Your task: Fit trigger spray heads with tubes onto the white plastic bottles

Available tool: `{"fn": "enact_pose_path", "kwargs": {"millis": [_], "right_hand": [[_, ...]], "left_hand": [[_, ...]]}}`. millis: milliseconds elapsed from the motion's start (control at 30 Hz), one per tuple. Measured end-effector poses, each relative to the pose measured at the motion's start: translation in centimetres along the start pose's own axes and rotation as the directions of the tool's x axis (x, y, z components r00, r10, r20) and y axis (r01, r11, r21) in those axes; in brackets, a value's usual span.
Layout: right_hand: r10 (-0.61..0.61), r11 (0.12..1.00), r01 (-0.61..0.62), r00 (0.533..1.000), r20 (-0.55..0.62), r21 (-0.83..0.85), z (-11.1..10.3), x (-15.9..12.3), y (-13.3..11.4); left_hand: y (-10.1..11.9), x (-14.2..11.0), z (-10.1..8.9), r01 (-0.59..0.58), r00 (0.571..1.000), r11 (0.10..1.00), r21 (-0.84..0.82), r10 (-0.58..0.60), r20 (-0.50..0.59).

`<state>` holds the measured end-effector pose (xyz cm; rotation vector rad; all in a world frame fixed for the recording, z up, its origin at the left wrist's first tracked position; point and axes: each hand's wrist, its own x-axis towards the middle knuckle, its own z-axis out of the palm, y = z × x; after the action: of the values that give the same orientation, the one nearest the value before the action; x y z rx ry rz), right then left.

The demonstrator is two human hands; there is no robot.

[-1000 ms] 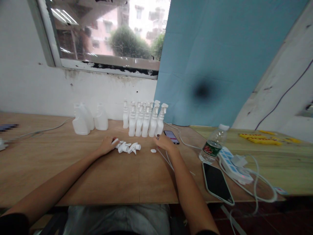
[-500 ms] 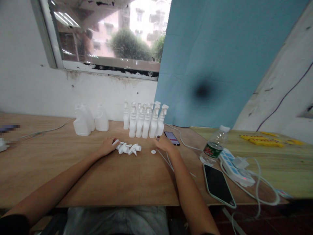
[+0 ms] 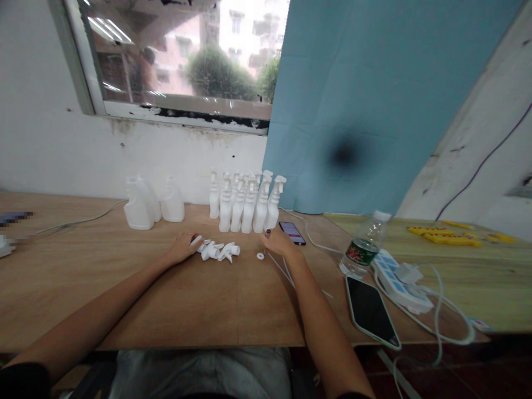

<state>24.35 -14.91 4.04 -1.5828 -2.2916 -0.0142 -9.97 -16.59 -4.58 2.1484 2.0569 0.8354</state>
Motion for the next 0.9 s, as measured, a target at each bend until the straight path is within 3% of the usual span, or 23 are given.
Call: {"fn": "enact_pose_path", "kwargs": {"millis": [500, 900], "right_hand": [[0.009, 0.998, -0.007, 0.999, -0.038, 0.061, -0.4, -0.1, -0.2], [0.029, 0.993, -0.037, 0.997, 0.071, 0.112, 0.0, -0.3, -0.7]], "left_hand": [[0.0, -0.1, -0.1, -0.005, 1.0, 1.0, -0.006, 0.005, 0.0], [0.8, -0.6, -0.7, 0.026, 1.0, 0.999, -0.028, -0.026, -0.002]]}}
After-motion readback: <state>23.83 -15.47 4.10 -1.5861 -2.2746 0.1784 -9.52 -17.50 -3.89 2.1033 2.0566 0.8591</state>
